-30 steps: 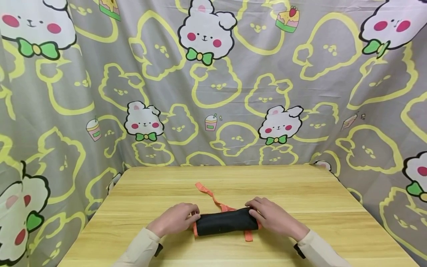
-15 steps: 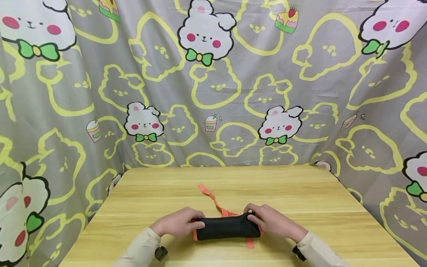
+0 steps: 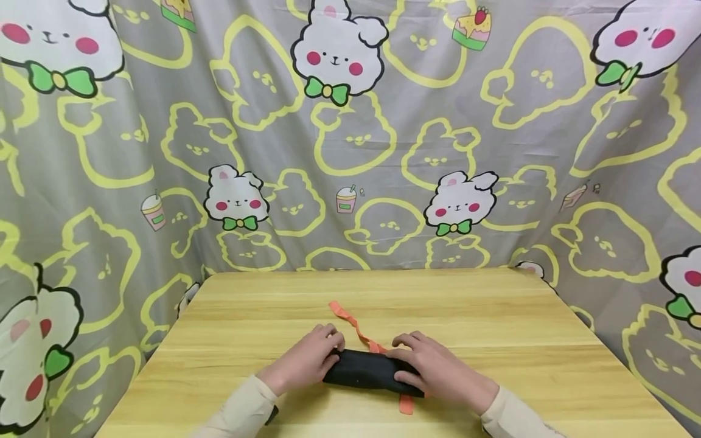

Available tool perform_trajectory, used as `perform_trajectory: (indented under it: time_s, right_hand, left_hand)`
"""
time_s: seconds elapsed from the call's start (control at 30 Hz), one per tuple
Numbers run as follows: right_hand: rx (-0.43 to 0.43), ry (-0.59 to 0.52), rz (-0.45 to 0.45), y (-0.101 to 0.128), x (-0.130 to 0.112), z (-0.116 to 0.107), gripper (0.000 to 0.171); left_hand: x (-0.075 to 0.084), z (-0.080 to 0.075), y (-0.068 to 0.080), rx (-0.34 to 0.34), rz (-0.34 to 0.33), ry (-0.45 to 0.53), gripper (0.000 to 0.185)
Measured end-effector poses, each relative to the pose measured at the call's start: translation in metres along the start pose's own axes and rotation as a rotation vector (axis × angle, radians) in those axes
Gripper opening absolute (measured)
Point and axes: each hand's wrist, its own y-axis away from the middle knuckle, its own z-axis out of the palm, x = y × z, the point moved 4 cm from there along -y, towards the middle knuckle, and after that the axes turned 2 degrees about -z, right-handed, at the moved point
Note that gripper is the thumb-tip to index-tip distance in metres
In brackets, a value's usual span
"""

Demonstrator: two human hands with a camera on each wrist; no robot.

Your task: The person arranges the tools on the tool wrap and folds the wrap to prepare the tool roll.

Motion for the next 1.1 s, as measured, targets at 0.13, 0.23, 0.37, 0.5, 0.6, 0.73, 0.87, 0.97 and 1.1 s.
perform_trajectory:
  time_s: [0.13, 0.23, 0.37, 0.5, 0.6, 0.73, 0.87, 0.97, 1.1]
  right_hand:
    - [0.024, 0.069, -0.028, -0.003, -0.010, 0.001, 0.025]
    - [-0.002, 0.075, -0.015, -0.004, -0.015, 0.001, 0.024]
    - [-0.054, 0.058, 0.046, -0.005, -0.014, 0.000, 0.040]
    - [-0.085, 0.059, 0.079, -0.010, -0.008, 0.004, 0.056]
    - [-0.090, 0.058, 0.096, -0.015, -0.001, 0.010, 0.060]
    - [-0.102, 0.032, 0.116, -0.023, 0.009, 0.018, 0.060]
    - [-0.121, 0.002, 0.122, -0.025, 0.013, 0.019, 0.058]
    - [-0.151, -0.031, 0.119, -0.023, 0.011, 0.016, 0.057]
    - [-0.190, -0.075, 0.121, -0.020, 0.008, 0.014, 0.056]
  left_hand:
    - [0.010, 0.002, 0.001, 0.045, 0.080, -0.121, 0.011]
    - [0.013, 0.000, 0.003, 0.019, 0.046, -0.132, 0.006]
    - [0.012, -0.002, 0.004, -0.057, -0.016, -0.115, 0.040]
    - [0.010, 0.002, 0.003, -0.110, -0.051, -0.116, 0.051]
    - [0.005, 0.005, 0.000, -0.124, -0.071, -0.090, 0.048]
    - [-0.005, 0.007, -0.003, -0.142, -0.076, -0.006, 0.042]
    - [-0.012, 0.006, -0.003, -0.167, -0.070, 0.087, 0.037]
    - [-0.012, 0.004, -0.002, -0.207, -0.050, 0.160, 0.031]
    - [-0.012, 0.004, 0.002, -0.265, -0.041, 0.224, 0.028]
